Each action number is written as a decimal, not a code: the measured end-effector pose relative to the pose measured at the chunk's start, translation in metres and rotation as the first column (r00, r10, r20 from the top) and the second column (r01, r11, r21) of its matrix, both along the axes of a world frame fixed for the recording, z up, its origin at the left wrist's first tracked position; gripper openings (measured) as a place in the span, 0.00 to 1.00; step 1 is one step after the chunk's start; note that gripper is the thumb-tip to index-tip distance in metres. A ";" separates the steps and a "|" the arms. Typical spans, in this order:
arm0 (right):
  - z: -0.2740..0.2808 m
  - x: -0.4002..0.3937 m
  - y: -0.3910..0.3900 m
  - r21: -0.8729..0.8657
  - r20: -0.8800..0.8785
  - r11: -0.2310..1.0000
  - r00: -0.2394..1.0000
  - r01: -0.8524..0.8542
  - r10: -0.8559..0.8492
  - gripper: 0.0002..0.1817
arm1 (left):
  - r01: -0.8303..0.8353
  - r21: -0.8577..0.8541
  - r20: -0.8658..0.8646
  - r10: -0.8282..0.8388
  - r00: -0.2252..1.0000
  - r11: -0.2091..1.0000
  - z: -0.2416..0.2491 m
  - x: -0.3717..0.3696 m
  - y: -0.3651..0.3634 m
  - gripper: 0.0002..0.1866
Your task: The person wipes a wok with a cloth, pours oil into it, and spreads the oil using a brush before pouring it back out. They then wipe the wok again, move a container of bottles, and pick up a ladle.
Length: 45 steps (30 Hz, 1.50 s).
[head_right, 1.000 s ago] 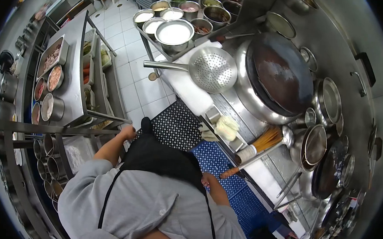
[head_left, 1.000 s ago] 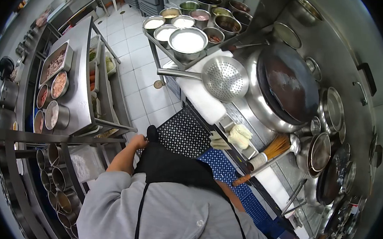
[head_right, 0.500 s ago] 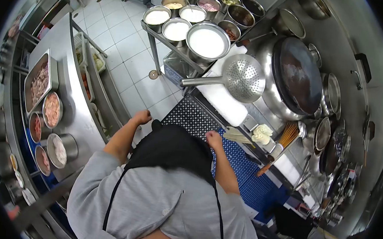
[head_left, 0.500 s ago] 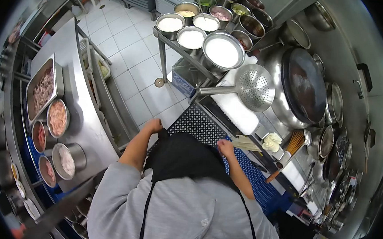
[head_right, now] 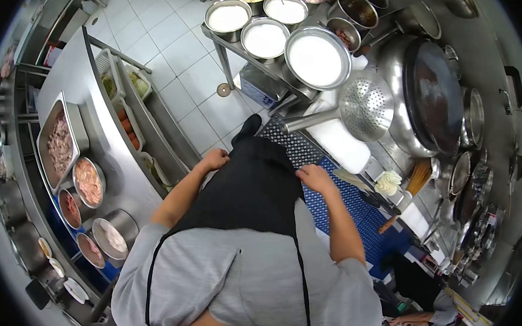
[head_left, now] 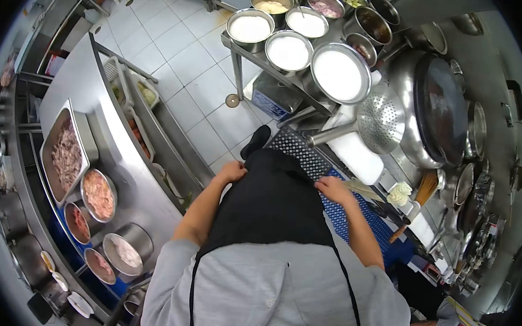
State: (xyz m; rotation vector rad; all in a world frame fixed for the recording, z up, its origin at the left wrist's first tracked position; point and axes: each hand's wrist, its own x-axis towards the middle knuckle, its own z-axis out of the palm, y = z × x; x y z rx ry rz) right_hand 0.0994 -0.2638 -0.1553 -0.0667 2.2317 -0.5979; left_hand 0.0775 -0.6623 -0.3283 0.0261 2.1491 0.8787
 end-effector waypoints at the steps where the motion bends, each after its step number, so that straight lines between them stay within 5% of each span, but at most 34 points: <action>1: 0.028 -0.011 -0.002 0.011 0.007 0.996 0.996 -0.084 0.084 0.20 | 0.018 0.023 0.061 -0.020 0.998 1.000 -0.003 0.000 -0.008 0.22; 2: 0.060 -0.024 -0.004 0.022 0.011 0.986 0.986 -0.166 0.165 0.22 | 0.049 -0.011 0.087 -0.048 0.995 0.999 0.004 -0.004 -0.017 0.23; 4: 0.135 -0.068 -0.015 -0.008 0.321 0.997 0.945 0.075 -0.068 0.23 | 0.087 -0.072 0.077 -0.081 0.994 0.994 0.008 -0.017 -0.044 0.25; 11: 0.230 -0.156 0.021 -0.493 0.009 0.810 0.932 0.319 -0.362 0.14 | 0.121 -0.372 0.094 -0.093 0.991 0.920 0.025 -0.105 -0.178 0.20; 14: 0.243 -0.185 0.030 -0.532 -0.080 0.800 0.925 0.276 -0.371 0.13 | -0.120 -0.448 -0.114 0.076 0.991 0.886 0.040 -0.170 -0.204 0.17; 18: 0.256 -0.202 0.027 -0.581 -0.185 0.774 0.886 0.251 -0.426 0.11 | -0.295 -0.330 -0.272 0.209 0.940 0.897 0.060 -0.249 -0.181 0.17; 25: 0.266 -0.221 0.000 -0.604 -0.171 0.704 0.802 0.373 -0.572 0.09 | 0.137 -0.190 -0.113 -0.160 0.981 0.972 0.042 -0.336 -0.140 0.16; 31: 0.268 -0.255 -0.092 -0.633 -0.163 0.528 0.570 0.566 -0.806 0.11 | 0.471 -0.171 -0.095 -0.490 0.866 0.866 -0.014 -0.442 -0.178 0.19; 37: 0.269 -0.297 -0.204 -0.512 -0.010 0.273 0.312 0.814 -0.950 0.15 | 0.404 -0.153 -0.124 -0.423 0.898 0.902 -0.006 -0.573 -0.219 0.16; 45: 0.282 -0.284 -0.258 -0.459 -0.125 0.175 0.131 0.871 -0.983 0.15 | 0.513 -0.390 -0.121 -0.595 0.794 0.765 -0.007 -0.686 -0.241 0.18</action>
